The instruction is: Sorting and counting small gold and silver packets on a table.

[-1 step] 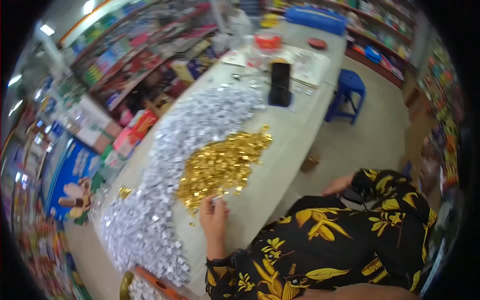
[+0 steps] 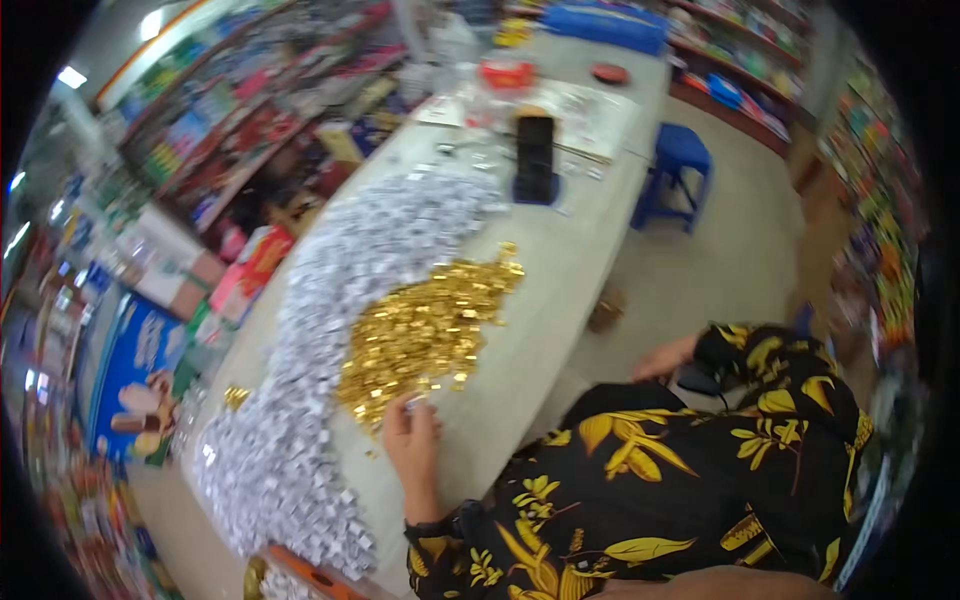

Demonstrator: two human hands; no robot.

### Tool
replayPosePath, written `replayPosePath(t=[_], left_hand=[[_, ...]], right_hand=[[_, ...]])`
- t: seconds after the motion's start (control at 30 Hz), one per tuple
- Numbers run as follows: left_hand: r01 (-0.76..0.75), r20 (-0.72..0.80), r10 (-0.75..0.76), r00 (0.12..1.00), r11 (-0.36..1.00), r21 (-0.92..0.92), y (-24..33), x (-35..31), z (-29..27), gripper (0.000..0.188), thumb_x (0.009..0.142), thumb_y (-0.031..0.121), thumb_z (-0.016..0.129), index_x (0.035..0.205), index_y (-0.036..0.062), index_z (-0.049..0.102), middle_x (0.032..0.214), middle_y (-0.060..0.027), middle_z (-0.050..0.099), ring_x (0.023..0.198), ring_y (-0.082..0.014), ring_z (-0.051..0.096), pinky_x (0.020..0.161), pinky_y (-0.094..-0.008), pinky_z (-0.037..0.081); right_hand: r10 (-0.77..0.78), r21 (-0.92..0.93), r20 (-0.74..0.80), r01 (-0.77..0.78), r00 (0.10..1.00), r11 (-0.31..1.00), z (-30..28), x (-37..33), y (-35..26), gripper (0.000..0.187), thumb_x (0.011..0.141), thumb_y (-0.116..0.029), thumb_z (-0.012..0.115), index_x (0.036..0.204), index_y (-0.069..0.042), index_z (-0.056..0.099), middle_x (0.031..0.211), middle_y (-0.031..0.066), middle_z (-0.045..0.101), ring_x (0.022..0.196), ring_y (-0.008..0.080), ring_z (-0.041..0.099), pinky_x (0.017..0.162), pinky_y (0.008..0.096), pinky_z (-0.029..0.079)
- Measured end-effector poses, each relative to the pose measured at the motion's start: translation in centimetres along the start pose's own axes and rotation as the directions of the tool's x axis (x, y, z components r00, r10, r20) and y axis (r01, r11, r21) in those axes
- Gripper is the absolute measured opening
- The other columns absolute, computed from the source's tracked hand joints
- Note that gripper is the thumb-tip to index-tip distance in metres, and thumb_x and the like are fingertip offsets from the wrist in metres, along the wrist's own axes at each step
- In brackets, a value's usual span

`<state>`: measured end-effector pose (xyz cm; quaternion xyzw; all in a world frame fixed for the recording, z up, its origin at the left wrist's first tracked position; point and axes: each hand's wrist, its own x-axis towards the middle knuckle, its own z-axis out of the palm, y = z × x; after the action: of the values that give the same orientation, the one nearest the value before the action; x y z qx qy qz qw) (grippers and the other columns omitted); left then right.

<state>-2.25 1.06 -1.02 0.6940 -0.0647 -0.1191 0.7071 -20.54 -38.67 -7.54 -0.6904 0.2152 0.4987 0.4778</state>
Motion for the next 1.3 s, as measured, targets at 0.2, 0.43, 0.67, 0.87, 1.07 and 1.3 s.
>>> replayPosePath(t=[0.2,0.43,0.67,0.87,1.07,1.3], left_hand=[[-0.007,-0.055,0.006,0.998,1.0,-0.021,1.0,0.0,1.1,0.013,0.092,0.012,0.053,0.103,0.006,0.053,0.081,-0.0062,0.06,0.058,-0.0064,0.05,0.05,-0.0181,0.041],[-0.043,-0.069,0.058,0.996,0.977,0.209,0.8,-0.5,3.0,0.011,0.094,0.015,0.048,0.098,0.0047,0.052,0.084,-0.0071,0.059,0.059,-0.0064,0.049,0.051,-0.0168,0.039],[0.085,0.006,-0.088,0.996,0.979,0.183,1.4,-4.8,4.6,0.011,0.095,0.013,0.047,0.098,0.0036,0.051,0.083,-0.0049,0.056,0.062,-0.0083,0.048,0.057,-0.0181,0.04],[0.203,0.458,-0.307,0.834,0.943,0.262,2.9,-5.8,5.7,0.011,0.093,0.011,0.049,0.094,0.0013,0.054,0.08,-0.0037,0.056,0.065,-0.0104,0.05,0.06,-0.0222,0.043],[-0.268,0.754,-0.308,0.581,0.802,0.534,3.1,-3.3,7.6,0.009,0.089,0.007,0.053,0.091,-0.0002,0.057,0.076,-0.0054,0.059,0.066,-0.0166,0.057,0.061,-0.0277,0.046],[-0.84,0.907,-0.337,0.253,0.388,0.379,1.9,-2.1,14.1,0.016,0.081,0.021,0.061,0.083,0.0057,0.059,0.077,-0.0131,0.062,0.072,-0.0327,0.061,0.06,-0.0399,0.048]], right_hand=[[-0.133,-0.19,0.034,0.137,0.991,0.972,1.8,-8.6,-5.4,0.073,0.079,-0.056,0.062,0.131,-0.008,0.044,0.116,0.0135,0.057,0.101,0.0239,0.057,0.08,0.0364,0.049],[-0.409,-0.716,-0.244,0.122,0.879,0.688,4.4,-10.6,-3.1,0.061,0.071,-0.047,0.072,0.11,-0.003,0.056,0.083,0.0119,0.066,0.077,0.0323,0.063,0.067,0.0357,0.049],[0.116,-0.294,0.173,-0.061,0.978,0.954,1.3,-8.9,0.1,0.051,0.073,-0.05,0.072,0.091,-0.003,0.063,0.077,0.0068,0.066,0.074,0.0213,0.064,0.063,0.0327,0.049],[-0.034,-0.014,0.291,0.04,0.956,0.999,0.8,-7.2,4.2,0.048,0.075,-0.049,0.071,0.094,-0.006,0.063,0.081,0.0051,0.066,0.078,0.0161,0.064,0.067,0.0291,0.049],[-0.007,0.417,0.108,-0.039,0.994,0.908,3.0,-5.7,10.1,0.065,0.074,-0.062,0.064,0.109,-0.006,0.06,0.094,0.0101,0.067,0.085,0.0202,0.066,0.076,0.0324,0.051],[-0.095,0.841,0.191,-0.113,0.977,0.529,9.4,-3.5,10.0,0.067,0.08,-0.068,0.05,0.119,-0.014,0.055,0.098,0.0065,0.064,0.083,0.0142,0.063,0.069,0.03,0.05]])
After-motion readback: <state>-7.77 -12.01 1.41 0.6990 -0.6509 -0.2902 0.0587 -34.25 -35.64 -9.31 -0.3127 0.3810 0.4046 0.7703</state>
